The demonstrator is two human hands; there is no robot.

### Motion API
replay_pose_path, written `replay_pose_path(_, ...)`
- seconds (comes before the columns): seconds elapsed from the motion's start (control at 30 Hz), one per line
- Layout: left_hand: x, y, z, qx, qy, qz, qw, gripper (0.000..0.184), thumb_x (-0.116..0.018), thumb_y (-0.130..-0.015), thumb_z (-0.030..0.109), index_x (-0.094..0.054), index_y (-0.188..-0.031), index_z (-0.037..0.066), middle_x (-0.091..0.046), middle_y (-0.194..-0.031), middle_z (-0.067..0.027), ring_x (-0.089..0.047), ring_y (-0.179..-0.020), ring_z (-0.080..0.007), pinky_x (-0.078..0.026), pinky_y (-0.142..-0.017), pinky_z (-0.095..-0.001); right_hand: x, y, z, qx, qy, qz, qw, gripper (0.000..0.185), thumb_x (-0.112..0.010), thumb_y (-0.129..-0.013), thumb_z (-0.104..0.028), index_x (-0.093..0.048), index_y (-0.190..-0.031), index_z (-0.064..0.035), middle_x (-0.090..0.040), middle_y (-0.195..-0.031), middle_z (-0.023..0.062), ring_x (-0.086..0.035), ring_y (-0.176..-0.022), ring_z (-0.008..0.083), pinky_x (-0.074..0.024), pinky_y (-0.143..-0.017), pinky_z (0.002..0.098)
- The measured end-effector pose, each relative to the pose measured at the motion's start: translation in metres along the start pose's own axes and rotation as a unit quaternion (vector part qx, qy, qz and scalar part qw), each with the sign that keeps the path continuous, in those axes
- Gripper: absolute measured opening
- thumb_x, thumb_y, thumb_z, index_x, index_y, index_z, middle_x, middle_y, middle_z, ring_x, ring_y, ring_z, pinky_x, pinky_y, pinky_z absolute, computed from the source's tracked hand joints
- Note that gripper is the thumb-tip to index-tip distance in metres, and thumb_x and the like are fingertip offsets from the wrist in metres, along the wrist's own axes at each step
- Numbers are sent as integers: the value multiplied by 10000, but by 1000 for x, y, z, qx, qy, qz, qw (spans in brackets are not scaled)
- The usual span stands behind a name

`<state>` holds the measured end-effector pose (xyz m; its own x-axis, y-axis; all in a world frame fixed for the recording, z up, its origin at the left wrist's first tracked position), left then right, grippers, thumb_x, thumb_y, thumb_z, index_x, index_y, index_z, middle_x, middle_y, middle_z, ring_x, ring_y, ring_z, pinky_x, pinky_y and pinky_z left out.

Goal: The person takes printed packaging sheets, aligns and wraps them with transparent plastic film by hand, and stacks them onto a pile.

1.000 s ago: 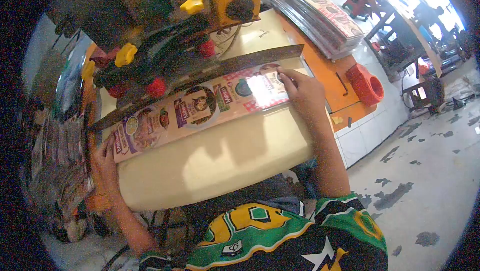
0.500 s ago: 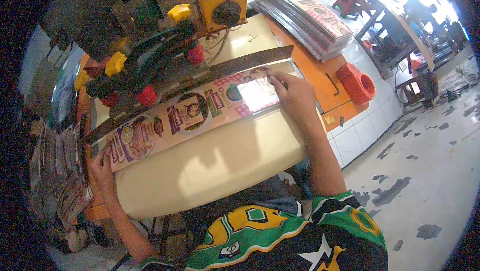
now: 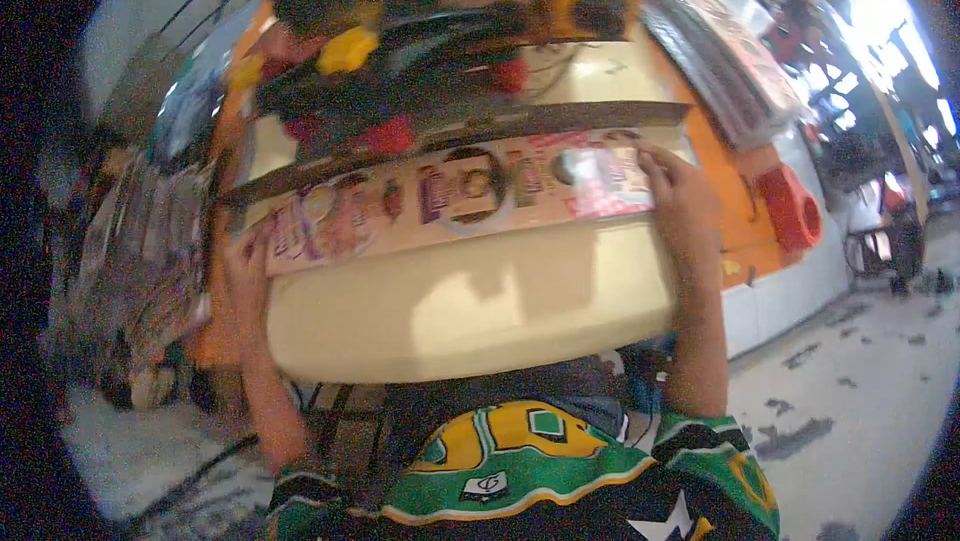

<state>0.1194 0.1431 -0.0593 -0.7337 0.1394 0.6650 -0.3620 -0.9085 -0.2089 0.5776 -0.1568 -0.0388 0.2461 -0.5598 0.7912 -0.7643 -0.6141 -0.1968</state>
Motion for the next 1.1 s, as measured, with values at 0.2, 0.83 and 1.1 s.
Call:
replay_pose_path(0.2, 1, 2, 0, 23, 13, 15, 1000, 305, -614, -952, 241, -706, -1148, 26, -731, -1004, -191, -690, -864, -158, -508, -779, -298, -1, 0, -2, 39, -33, -18, 999, 337, -596, -965, -297, -695, -1157, -38, -727, -1013, 171, -695, -952, 239, -504, -846, 344)
replay_pose_path(0.83, -2, 3, -10, -19, -1, 18, 1000, 326, -611, -962, 268, -707, -1143, 14, -732, -972, -182, -684, -878, -182, -503, -797, -307, -4, 1, 5, 41, -24, 0, 999, 366, -561, -964, -351, -699, -1169, -82, -716, -1013, 195, -698, -933, 312, -510, -820, 385)
replay_pose_path(1.1, 1, 22, 22, 21, -38, 3, 999, 403, -588, -980, 346, -682, -1223, 38, -721, -1091, -166, -652, -982, -177, -488, -856, -332, -3, 9, 18, 36, -14, 51, 998, 289, -607, -935, -369, -734, -1123, -190, -722, -926, 160, -702, -853, 326, -529, -779, 395)
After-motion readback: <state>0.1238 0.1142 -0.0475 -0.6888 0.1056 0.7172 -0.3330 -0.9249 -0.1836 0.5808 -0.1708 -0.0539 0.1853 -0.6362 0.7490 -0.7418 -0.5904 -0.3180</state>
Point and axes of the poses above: each hand's wrist, its own y-axis away from the middle knuckle, its own x-axis out of the back of the hand, z = x × y, the point moved 2 cm from there along -y, towards the middle knuckle
